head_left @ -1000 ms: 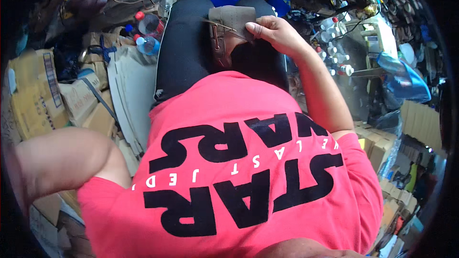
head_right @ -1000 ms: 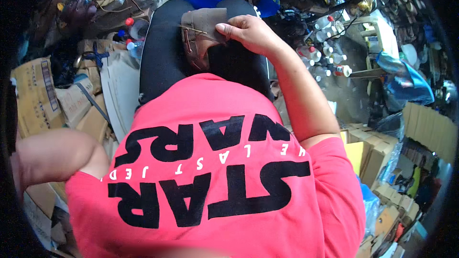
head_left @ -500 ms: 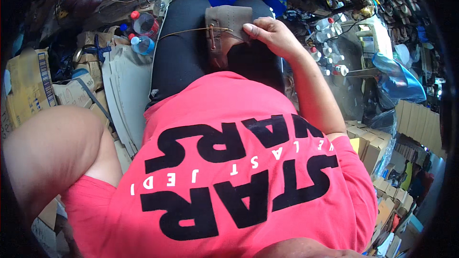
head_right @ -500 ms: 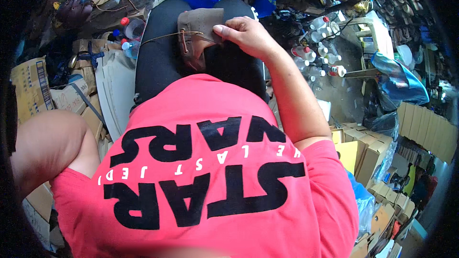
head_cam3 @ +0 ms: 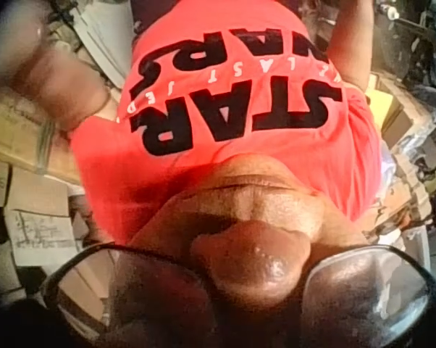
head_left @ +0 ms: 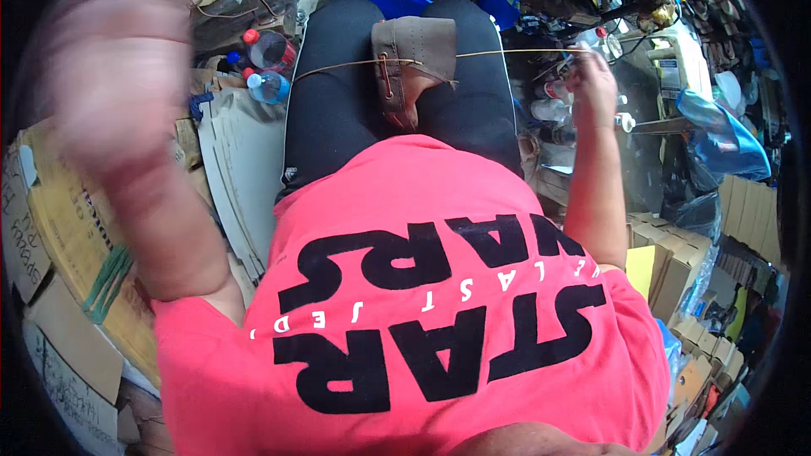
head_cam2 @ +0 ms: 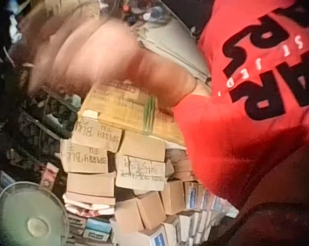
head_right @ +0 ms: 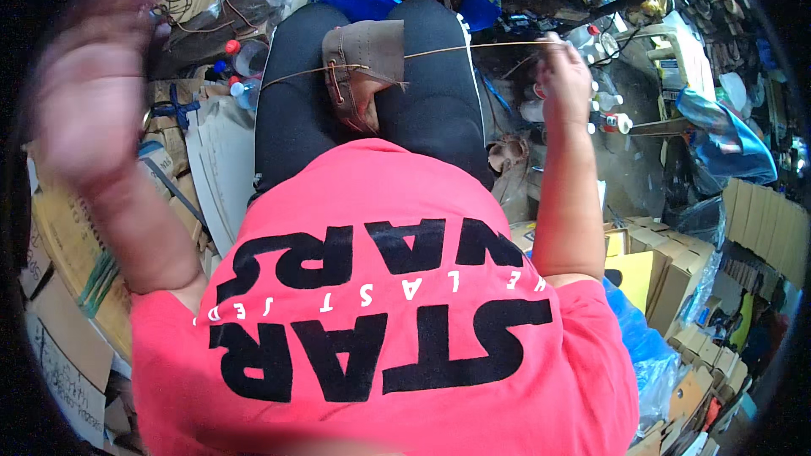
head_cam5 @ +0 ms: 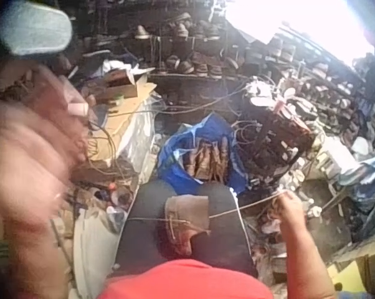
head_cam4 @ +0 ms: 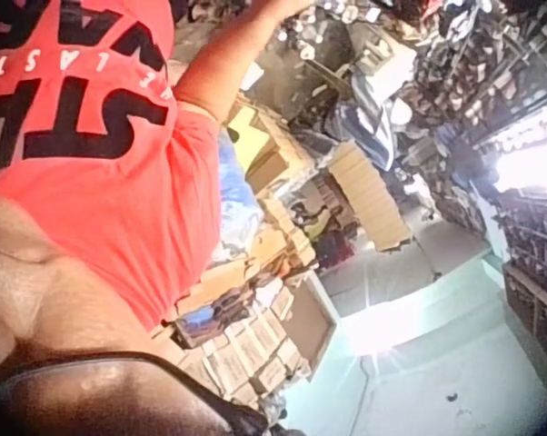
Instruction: Stitching leather pieces of a shoe by hand with needle and thread.
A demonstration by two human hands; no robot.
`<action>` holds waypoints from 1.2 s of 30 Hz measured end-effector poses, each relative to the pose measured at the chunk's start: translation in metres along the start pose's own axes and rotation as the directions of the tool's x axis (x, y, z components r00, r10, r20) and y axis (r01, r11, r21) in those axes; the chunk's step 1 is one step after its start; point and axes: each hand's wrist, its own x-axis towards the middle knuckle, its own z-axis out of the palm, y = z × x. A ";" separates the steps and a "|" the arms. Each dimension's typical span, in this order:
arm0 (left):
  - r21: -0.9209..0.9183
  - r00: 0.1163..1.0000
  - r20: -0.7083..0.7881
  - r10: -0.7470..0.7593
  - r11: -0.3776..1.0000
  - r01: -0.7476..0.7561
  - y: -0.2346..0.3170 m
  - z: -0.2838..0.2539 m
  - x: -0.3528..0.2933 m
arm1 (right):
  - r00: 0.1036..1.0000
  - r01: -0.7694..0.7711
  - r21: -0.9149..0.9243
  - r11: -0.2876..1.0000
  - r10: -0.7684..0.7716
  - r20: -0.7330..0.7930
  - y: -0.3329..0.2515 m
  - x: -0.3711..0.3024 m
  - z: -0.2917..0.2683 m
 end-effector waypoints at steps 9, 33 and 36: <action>-0.694 0.714 -0.089 -0.695 0.558 0.456 -0.185 0.040 -0.057 | 0.980 -0.090 0.847 0.524 -0.105 0.169 -0.057 0.017 -0.045; -0.769 0.638 -0.017 -0.770 0.418 0.484 -0.191 0.043 -0.050 | 0.578 0.252 -0.227 0.941 0.042 0.815 -0.013 -0.006 0.129; -0.760 0.631 -0.027 -0.775 0.426 0.490 -0.191 0.044 -0.049 | 0.482 0.401 -0.215 0.890 -0.005 0.876 -0.017 -0.001 0.128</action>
